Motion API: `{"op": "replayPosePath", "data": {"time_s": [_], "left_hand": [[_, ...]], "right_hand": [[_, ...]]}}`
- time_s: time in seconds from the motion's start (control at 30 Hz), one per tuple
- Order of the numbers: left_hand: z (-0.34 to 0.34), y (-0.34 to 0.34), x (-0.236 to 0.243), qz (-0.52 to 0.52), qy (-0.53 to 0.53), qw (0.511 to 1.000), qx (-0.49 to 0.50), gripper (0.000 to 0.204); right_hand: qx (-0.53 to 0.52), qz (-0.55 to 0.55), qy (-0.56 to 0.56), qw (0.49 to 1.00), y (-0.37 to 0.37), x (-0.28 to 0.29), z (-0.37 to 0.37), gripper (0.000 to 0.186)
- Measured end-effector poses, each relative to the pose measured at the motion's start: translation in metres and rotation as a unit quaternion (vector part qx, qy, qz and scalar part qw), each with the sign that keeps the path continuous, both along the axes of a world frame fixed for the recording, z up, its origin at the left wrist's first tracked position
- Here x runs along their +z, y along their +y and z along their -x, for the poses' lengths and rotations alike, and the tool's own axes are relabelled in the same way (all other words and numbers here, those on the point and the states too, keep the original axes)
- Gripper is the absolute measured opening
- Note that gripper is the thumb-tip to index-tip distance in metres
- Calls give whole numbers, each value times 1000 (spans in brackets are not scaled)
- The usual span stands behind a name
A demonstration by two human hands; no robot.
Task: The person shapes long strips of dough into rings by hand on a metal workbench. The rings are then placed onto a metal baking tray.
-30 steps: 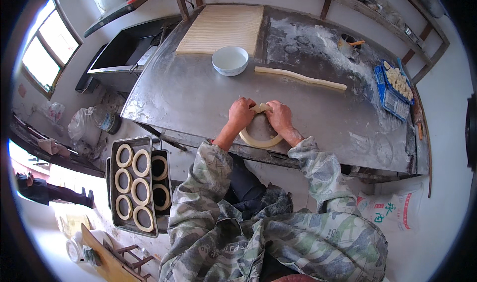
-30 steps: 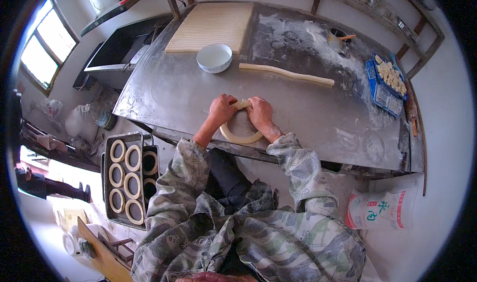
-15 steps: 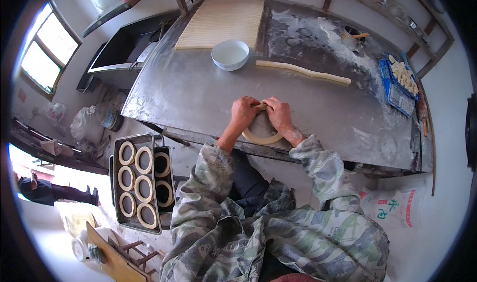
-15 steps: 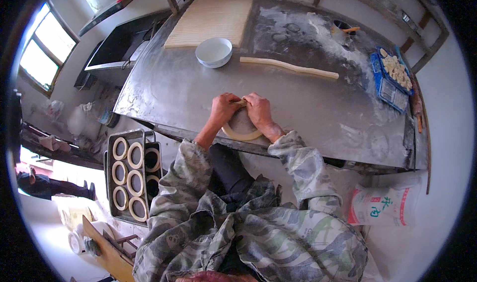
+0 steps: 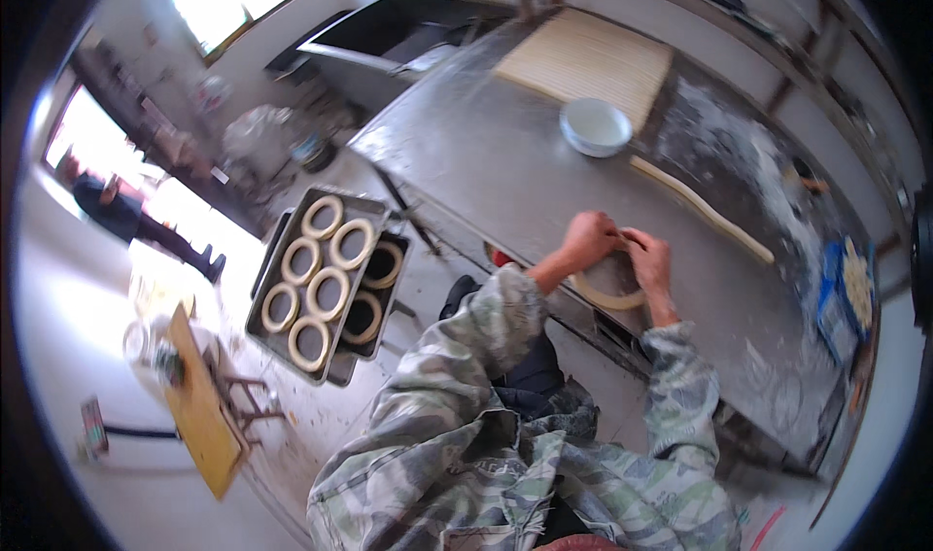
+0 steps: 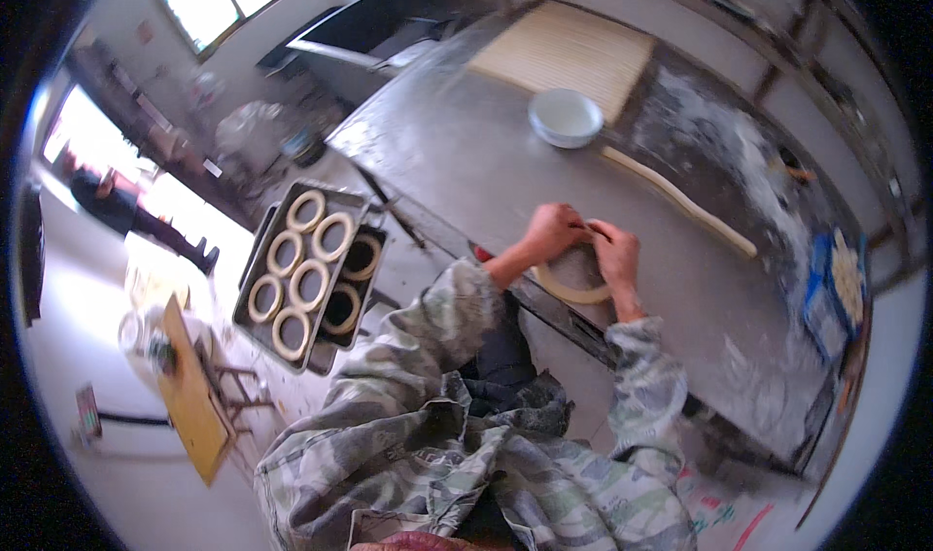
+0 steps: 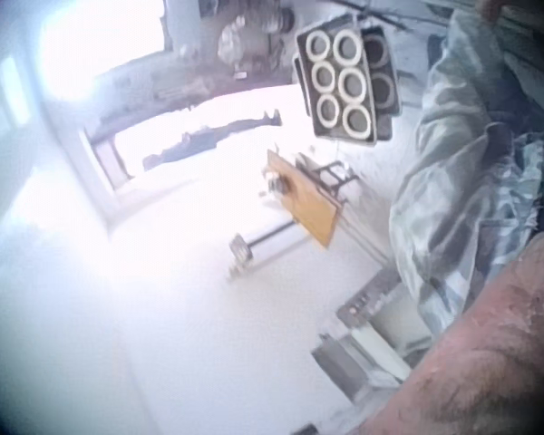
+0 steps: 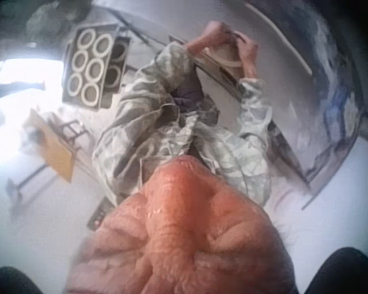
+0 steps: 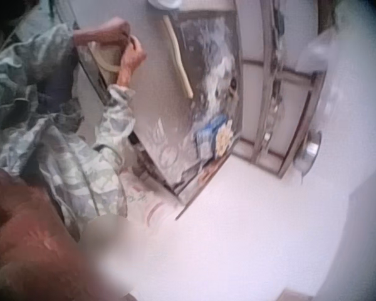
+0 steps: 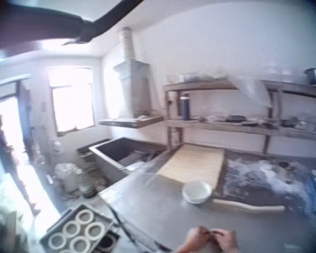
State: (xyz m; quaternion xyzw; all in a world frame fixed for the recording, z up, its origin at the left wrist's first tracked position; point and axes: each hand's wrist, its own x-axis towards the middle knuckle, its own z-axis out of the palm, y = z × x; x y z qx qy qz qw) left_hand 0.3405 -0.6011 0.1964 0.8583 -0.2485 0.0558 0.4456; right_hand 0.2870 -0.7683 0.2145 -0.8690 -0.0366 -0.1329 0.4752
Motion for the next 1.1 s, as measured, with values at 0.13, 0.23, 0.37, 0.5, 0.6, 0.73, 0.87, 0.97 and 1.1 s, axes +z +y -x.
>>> {"op": "replayPosePath", "data": {"time_s": [0.13,0.23,0.37,0.5,0.6,0.73,0.87,0.97,1.1], "left_hand": [[-3,-4,-5,-52,-27,998,28,23],[3,-6,-7,-36,-32,997,59,21],[10,-9,1,-58,-86,993,49,20],[3,-5,9,-101,-83,991,-10,19],[2,-5,7,-100,-76,992,-9,20],[0,-7,7,-93,-72,993,-16,20],[-6,-13,4,-117,-66,991,-18,18],[-15,-10,-4,-93,-83,992,-11,16],[-4,-13,6,-40,-27,998,-37,16]], "right_hand": [[9,-11,0,1000,3,6,0,24],[24,-51,35,998,4,5,-1,29],[6,-15,-2,1000,-2,-5,0,40],[18,38,8,999,-10,-6,7,46],[21,116,-13,993,-6,-6,15,50],[25,140,-69,987,2,-5,19,60],[35,192,-99,976,11,3,15,61],[38,194,-143,970,15,2,7,54],[53,195,-104,974,-4,-1,11,49]]}}
